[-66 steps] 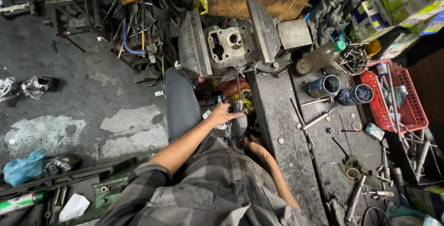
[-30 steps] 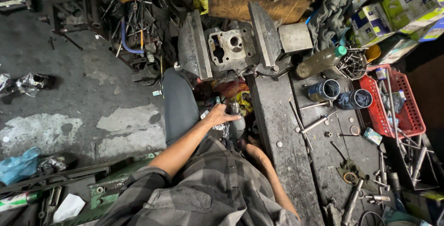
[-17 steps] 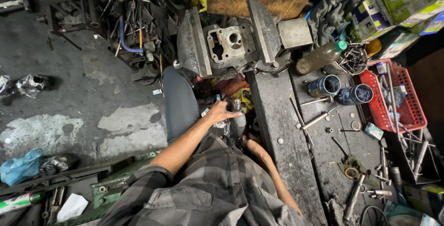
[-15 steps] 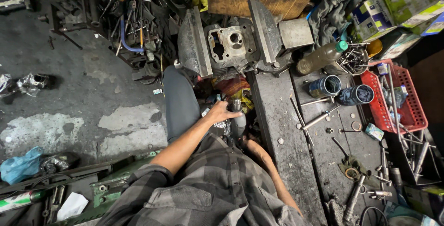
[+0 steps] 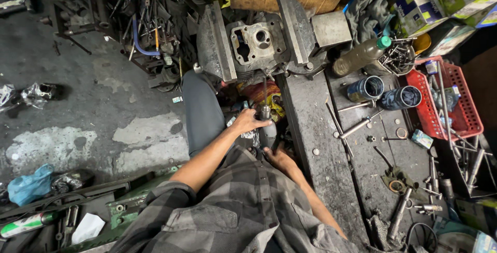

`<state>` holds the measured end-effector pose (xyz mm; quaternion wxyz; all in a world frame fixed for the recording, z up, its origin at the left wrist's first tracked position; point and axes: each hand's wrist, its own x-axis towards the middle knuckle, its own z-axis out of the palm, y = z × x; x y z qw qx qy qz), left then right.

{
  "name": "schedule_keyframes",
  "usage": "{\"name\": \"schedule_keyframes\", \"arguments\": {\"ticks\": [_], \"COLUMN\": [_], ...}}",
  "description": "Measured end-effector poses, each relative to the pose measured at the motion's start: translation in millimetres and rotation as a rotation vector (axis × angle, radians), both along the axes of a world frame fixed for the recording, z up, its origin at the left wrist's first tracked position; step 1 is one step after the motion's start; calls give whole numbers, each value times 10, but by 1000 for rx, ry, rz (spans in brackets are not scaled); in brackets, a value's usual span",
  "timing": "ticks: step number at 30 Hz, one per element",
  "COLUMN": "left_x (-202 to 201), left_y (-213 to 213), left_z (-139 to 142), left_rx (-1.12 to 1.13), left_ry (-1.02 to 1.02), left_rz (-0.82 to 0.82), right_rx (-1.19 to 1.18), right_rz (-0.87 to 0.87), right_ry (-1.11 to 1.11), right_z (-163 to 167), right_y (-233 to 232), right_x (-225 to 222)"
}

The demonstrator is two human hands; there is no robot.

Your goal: The person holds a die grinder and grinds the surface of a small engine cylinder head clamped in a bench vise, moving the tool across the metal while steadying the workpiece with the other hand.

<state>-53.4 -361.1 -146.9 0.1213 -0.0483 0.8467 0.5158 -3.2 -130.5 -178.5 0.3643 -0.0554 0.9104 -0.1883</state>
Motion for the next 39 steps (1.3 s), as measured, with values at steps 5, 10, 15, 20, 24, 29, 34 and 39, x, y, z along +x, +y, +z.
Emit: {"name": "schedule_keyframes", "arguments": {"ticks": [5,10,15,20,24,29,34,39], "left_x": [-11,17,-10,-11,-26,-25,-9,-17], "left_y": [-6,5,15,22,39,44,57,43], "left_z": [-15,25,71,19,-36,-81,-120,-187], "left_rx": [-92,44,-71,92,68,32,38,53], "left_ry": [16,-8,-60,-95,-27,-48,-55,-42], "left_rz": [-8,7,6,14,30,14,33,40], "right_rx": [-80,-193,-420,-480,-432,-336,-417,-1504], "right_rz": [-69,-216,-22,-136,-184,-369,-468,-2259], "right_ry": [-163,-295,-246,-329,-331,-334,-400,-1670], "right_z": [-37,-12,-55,-54,104,449,184,-289], "right_y": [76,72,50,48,-21,-133,4,136], "right_x": [13,-79,-133,-146,-152,-128,-142,-186]}}
